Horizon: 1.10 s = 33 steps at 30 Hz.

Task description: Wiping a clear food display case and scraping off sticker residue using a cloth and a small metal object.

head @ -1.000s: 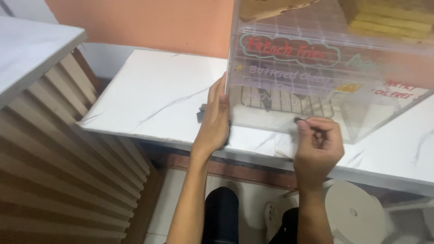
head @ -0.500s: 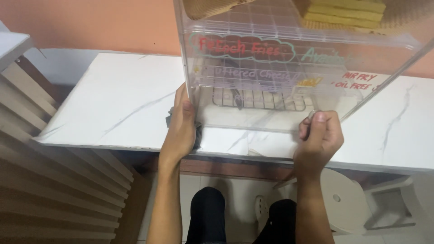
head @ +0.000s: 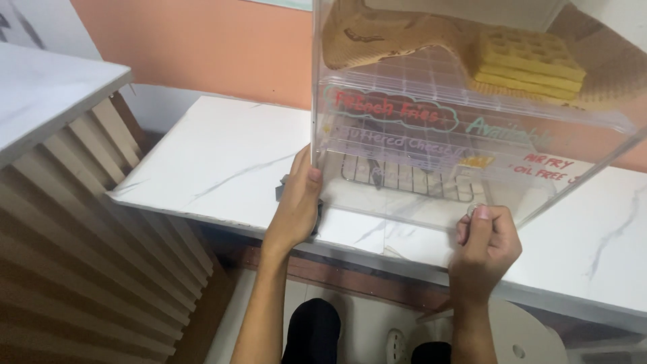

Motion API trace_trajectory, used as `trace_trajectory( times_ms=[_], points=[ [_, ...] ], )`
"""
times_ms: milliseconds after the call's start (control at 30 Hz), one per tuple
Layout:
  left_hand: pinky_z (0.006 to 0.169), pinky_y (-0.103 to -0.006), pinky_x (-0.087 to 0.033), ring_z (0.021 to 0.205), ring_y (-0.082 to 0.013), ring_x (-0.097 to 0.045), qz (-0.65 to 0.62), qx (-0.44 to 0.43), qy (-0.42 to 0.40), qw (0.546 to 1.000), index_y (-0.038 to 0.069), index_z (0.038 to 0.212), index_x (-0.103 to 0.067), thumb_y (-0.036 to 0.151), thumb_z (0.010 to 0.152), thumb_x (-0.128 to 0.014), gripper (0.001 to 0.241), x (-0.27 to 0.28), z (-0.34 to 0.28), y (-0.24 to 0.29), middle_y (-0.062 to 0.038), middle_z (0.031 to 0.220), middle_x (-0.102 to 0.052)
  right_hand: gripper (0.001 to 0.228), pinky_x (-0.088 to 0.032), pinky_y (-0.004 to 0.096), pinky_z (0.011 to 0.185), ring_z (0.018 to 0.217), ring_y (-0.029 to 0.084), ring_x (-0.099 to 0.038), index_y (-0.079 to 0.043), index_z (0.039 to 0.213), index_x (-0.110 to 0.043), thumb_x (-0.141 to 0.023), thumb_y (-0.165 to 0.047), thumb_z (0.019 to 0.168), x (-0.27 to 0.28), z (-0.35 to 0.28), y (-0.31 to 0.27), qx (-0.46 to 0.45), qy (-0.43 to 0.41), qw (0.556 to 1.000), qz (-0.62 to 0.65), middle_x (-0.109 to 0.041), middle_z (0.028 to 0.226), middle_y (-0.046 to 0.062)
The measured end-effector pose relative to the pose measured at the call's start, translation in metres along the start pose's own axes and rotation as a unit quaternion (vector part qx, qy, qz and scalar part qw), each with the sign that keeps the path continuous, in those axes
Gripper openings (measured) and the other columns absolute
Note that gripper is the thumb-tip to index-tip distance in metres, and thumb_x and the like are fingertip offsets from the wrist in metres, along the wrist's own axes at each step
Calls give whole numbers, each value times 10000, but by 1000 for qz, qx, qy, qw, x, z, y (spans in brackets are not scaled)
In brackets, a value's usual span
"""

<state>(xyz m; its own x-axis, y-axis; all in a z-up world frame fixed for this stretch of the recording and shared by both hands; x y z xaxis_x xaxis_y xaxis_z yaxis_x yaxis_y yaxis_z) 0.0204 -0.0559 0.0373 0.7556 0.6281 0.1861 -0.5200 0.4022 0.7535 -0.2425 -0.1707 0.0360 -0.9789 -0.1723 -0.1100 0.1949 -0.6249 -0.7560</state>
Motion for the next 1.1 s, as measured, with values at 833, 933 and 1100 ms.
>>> trace_trajectory(
  times_ms=[833,933,1100],
  points=[
    [1251,-499,-251,1548,-394,-317,-5,25,-7,1000,0,1592,-335,772,966,-375,994,0,0,-2,-244,1628,-367,214,-370,222,606,672,80,-458,-17,925,-512,-500,-77,1131,4,-3,10,25,20,999,-11,-534,779,41],
    [1256,-490,-255,1548,-388,-328,-5,22,-8,1000,3,1591,-341,759,972,-388,978,1,0,0,-239,1626,-379,156,-362,217,589,673,81,-445,-18,1016,-505,-486,-90,1154,11,-3,10,42,63,997,19,-526,786,43],
    [1260,-481,-246,1547,-386,-332,0,13,-11,1000,-3,1594,-332,735,986,-406,960,1,1,0,-241,1627,-382,162,-357,201,599,671,89,-437,-13,1142,-523,-500,-165,1193,18,0,15,26,34,988,150,-529,830,62]
  ],
)
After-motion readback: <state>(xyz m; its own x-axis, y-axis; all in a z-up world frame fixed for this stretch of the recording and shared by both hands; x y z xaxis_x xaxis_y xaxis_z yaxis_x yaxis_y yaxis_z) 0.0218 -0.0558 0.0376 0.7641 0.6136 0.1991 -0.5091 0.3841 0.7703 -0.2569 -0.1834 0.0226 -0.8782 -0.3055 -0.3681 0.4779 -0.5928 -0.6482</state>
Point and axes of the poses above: each hand's wrist, its own z-axis towards the middle knuckle, its own x-axis out of the back of the hand, y = z × x, the point moved 7 cm from there along z, towards the middle knuckle
